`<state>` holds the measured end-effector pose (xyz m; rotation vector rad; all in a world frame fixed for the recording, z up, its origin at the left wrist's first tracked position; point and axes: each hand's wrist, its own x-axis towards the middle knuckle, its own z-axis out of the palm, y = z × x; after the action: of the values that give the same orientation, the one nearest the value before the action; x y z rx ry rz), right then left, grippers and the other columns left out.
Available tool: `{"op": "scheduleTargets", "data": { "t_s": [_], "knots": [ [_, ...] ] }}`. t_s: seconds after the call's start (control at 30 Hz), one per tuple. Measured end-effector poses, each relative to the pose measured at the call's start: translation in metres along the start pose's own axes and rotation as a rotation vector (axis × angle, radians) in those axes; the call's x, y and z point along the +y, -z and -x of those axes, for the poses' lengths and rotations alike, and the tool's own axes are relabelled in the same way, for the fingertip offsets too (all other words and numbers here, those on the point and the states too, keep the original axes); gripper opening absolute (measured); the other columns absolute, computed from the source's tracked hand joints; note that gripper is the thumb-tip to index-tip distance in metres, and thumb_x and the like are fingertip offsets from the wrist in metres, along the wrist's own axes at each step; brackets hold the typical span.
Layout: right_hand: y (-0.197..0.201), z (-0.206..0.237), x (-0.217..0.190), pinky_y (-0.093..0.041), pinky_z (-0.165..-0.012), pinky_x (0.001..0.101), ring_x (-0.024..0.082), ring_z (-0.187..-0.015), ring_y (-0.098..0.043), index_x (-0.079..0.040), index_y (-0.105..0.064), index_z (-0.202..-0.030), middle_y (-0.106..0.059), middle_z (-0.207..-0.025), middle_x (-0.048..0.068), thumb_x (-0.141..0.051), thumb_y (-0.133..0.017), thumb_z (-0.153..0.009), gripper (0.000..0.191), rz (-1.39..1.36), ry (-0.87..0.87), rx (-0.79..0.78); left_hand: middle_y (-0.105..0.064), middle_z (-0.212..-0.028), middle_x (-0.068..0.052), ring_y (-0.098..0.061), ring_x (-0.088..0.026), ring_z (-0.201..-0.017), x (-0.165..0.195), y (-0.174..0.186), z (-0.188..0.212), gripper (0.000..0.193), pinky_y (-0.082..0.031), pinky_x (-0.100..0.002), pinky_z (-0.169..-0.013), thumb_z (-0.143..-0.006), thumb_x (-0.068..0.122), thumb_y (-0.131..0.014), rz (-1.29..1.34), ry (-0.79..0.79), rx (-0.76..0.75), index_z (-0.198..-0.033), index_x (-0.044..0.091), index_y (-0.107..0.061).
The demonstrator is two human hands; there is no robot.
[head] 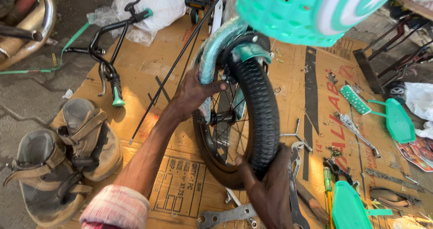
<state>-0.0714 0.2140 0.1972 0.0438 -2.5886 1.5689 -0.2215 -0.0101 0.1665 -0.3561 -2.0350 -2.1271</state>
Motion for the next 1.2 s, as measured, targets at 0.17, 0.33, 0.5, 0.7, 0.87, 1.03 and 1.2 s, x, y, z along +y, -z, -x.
{"op": "scheduleTargets", "data": {
  "t_s": [0.17,0.33,0.5,0.7,0.87,1.03,1.2],
  "knots": [
    [-0.028,0.029,-0.016,-0.057,-0.084,0.0395,0.028,-0.098,-0.069,0.004,-0.028,-0.144,-0.066,-0.110,0.020,-0.016,-0.081,-0.077,0.088,-0.039,0.088,-0.107,-0.074,-0.101,-0.016,-0.073,-0.024,-0.095,0.006,0.013,0.017,0.071,-0.061,-0.041,-0.082,-0.081,0.047,-0.080,-0.126,0.310,0.189,-0.127,-0.001,-0.057],
    [-0.054,0.040,-0.023,-0.032,-0.119,0.0517,0.051,-0.147,-0.032,0.012,0.005,-0.159,-0.029,-0.159,0.042,-0.010,-0.083,-0.088,0.115,0.063,0.525,-0.382,-0.071,-0.103,-0.015,-0.070,-0.028,-0.093,0.078,0.006,0.050,0.063,-0.057,-0.044,-0.078,-0.094,0.056,-0.066,-0.427,0.225,0.483,-0.124,0.001,-0.062],
    [-0.049,0.020,0.007,-0.048,-0.108,0.0442,0.039,-0.136,-0.056,0.001,-0.038,-0.150,-0.056,-0.146,0.024,-0.006,-0.062,-0.095,0.060,-0.115,0.303,-0.690,-0.073,-0.095,-0.018,-0.074,-0.038,-0.083,0.152,-0.044,0.085,0.055,-0.050,-0.052,-0.076,-0.102,0.057,-0.048,-0.713,0.396,0.509,-0.120,0.006,-0.061],
    [-0.017,0.018,0.064,-0.042,-0.106,0.0505,0.039,-0.132,-0.050,-0.008,-0.042,-0.147,-0.055,-0.142,0.017,-0.020,-0.068,-0.094,0.061,0.447,0.199,-0.657,-0.071,-0.094,-0.023,-0.070,-0.045,-0.085,0.122,-0.052,0.083,0.071,-0.053,-0.056,-0.067,-0.085,0.064,-0.074,-1.153,0.246,0.447,-0.116,0.003,-0.055],
    [0.010,0.039,0.112,-0.029,-0.111,0.0569,0.036,-0.141,-0.035,-0.016,-0.041,-0.150,-0.040,-0.154,0.009,-0.027,-0.081,-0.082,0.079,0.677,0.205,-0.882,-0.077,-0.100,-0.007,-0.077,-0.022,-0.084,0.099,0.027,0.079,0.072,-0.062,-0.041,-0.076,-0.078,0.050,-0.092,-0.798,-0.218,0.323,-0.124,0.004,-0.061],
    [0.010,0.050,0.132,-0.028,-0.113,0.0547,0.035,-0.141,-0.033,-0.017,-0.041,-0.152,-0.037,-0.161,0.007,-0.027,-0.087,-0.073,0.092,0.615,0.108,-0.839,-0.076,-0.110,-0.006,-0.076,-0.019,-0.097,0.079,0.099,0.066,0.066,-0.063,-0.039,-0.089,-0.087,0.047,-0.097,-0.876,-0.339,0.162,-0.131,0.007,-0.069],
    [0.001,0.057,0.125,-0.037,-0.111,0.0478,0.033,-0.134,-0.043,-0.010,-0.049,-0.139,-0.046,-0.147,0.007,-0.028,-0.081,-0.077,0.072,0.595,0.088,-0.800,-0.072,-0.117,-0.016,-0.072,-0.031,-0.108,0.057,0.106,0.071,0.077,-0.057,-0.048,-0.094,-0.082,0.055,-0.092,-1.055,-0.303,0.307,-0.134,0.004,-0.066]
  ]
}}
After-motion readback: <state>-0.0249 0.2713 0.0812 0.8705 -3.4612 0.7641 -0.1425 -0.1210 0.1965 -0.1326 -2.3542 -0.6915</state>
